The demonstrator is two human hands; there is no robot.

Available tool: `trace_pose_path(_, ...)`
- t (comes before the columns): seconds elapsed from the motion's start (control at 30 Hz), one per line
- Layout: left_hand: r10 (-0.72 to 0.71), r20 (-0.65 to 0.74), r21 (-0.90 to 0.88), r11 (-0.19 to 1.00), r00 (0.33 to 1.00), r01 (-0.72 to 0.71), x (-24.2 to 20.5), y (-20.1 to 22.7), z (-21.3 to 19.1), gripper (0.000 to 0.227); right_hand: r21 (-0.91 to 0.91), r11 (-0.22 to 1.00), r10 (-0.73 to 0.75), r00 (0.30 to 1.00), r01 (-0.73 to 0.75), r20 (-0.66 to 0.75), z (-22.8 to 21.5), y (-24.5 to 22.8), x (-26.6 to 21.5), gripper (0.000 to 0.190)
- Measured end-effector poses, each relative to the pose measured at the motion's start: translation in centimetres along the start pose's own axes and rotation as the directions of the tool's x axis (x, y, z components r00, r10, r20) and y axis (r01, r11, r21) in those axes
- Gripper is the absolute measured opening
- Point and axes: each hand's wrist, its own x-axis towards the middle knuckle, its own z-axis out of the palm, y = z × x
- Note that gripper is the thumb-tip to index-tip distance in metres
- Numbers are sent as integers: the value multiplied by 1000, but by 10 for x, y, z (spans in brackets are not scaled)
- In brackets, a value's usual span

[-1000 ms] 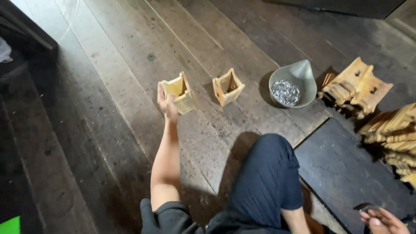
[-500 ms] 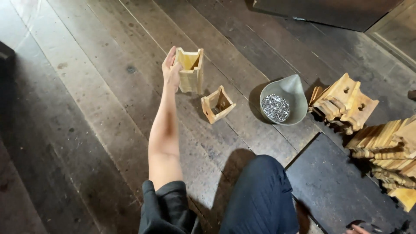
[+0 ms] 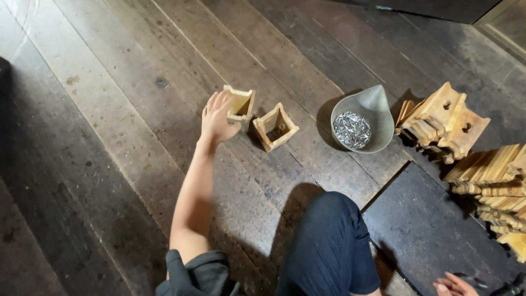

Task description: Assembling small wooden structures by aligning wooden components and hammering nails into them.

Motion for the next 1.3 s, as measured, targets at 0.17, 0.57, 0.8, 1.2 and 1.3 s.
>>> trace_pose_path(0.17, 1, 271, 113, 993, 963, -33, -1, -32, 2, 57, -199, 968, -156, 988, 150, -16, 3, 1, 14, 79)
trace_pose_path(0.57, 506, 48, 275, 822, 861, -498, 77, -26, 25, 12, -37, 883, 464, 882, -468, -77, -47, -200, 68, 50)
trace_pose_path(0.8, 98, 253, 296, 939, 963, -173, 33, -35, -16, 41, -241, 892, 364, 924, -382, -120, 5, -209, 47, 53)
trace_pose_path(1.2, 661, 461, 471, 383, 592, -795, -43, 100, 35, 37, -510, 855, -16, 980, -90, -199, 71, -82, -68, 53)
trace_pose_path(1.3, 798, 280, 472, 369, 533, -801, -51, 104, 47, 20, -444, 896, -97, 976, 0, -197, -1, 43, -22, 54)
